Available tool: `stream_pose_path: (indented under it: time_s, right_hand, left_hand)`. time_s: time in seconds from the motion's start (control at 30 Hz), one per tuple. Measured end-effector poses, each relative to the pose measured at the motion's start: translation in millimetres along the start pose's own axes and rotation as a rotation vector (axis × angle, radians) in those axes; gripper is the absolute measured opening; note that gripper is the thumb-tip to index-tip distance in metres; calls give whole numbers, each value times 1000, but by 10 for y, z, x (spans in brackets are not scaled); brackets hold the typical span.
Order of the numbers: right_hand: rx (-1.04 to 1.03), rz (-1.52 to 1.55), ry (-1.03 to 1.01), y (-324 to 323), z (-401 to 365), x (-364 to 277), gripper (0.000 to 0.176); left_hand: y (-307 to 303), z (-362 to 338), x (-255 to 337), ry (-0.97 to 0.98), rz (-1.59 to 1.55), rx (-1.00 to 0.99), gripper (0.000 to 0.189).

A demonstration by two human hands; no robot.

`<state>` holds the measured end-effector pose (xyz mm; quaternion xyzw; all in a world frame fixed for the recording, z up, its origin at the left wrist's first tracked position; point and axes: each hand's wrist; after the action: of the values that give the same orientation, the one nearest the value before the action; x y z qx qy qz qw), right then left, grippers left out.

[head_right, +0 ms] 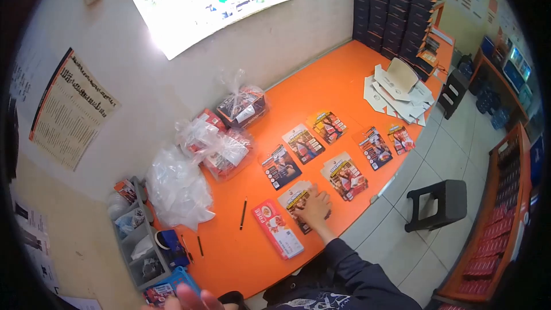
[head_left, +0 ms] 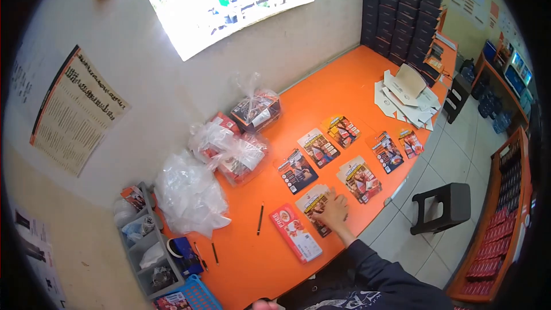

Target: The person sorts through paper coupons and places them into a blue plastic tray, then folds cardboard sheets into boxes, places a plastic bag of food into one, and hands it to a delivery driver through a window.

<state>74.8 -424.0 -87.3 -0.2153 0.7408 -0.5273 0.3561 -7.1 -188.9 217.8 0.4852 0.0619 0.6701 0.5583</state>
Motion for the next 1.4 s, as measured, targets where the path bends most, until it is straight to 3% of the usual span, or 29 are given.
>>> stream_pose_path:
  time_s: [0.07,0.1,0.23,0.37,0.47,0.5,0.7,0.8,0.87,0.97,1.07,1.17,1.2,1.27,1.3,1.4]
  right_hand:
    - [-59,-24,-2,-58,62,-60,107]
    - [-88,-35,-11,-50,103,-62,105]
    - [-168,-19,-49,-90,248,-39,95]
    - [-177,-34,-143,-26,317,16,87]
    - [-287,57,-147,-61,374,-4,80]
    - [-242,128,-206,-135,363,-7,66]
    - [-367,431,-358,-180,576,256,35]
    - [-334,376,-469,-881,480,183,33]
    - [-210,178,-628,-990,395,136,38]
    - [-57,-160,-756,-717,297,156,45]
    - [-261,-74,-689,-639,387,203,37]
    - [-489,342,-423,-707,630,373,40]
    - [-625,824,-373,-705,715,442,45]
    - [-975,1253,-144,-804,793,515,49]
    - [-1056,1252,-122,-842,806,553,47]
    - [-941,1209,-198,-893,728,558,48]
  left_hand:
    - [-298,177,-334,76,6,156,40]
    - [-309,380,-552,232,331,118,57]
    - [-1048,141,-1299,-366,501,806,56]
    - [-1684,-410,-2137,-667,615,879,50]
    - [-1660,-357,-2426,-785,665,886,50]
    - [-1645,-310,-2484,-817,696,882,50]
    - [-1895,-367,-2787,-541,758,998,49]
    - [-1888,-163,-2656,-412,717,1119,48]
    - [-1915,-115,-2577,-376,692,1170,47]
    - [-1986,-122,-2595,-386,654,1204,49]
    - [-1976,-119,-2595,-453,584,1193,53]
    - [-1890,-35,-2635,-604,502,1086,56]
    - [-1839,50,-2659,-618,422,1027,56]
    - [-1809,179,-2715,-626,310,881,57]
    - [-1832,237,-2750,-616,279,795,58]
    - [-1728,521,-2750,-512,398,651,59]
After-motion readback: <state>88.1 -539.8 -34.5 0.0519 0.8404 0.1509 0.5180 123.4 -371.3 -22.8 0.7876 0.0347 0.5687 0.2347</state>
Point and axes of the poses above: each hand's wrist, its own z-axis towards the middle knuckle, its own y-axis out of the palm, x = y × z, and after that the axes turned 3 degrees about -z, right-handed
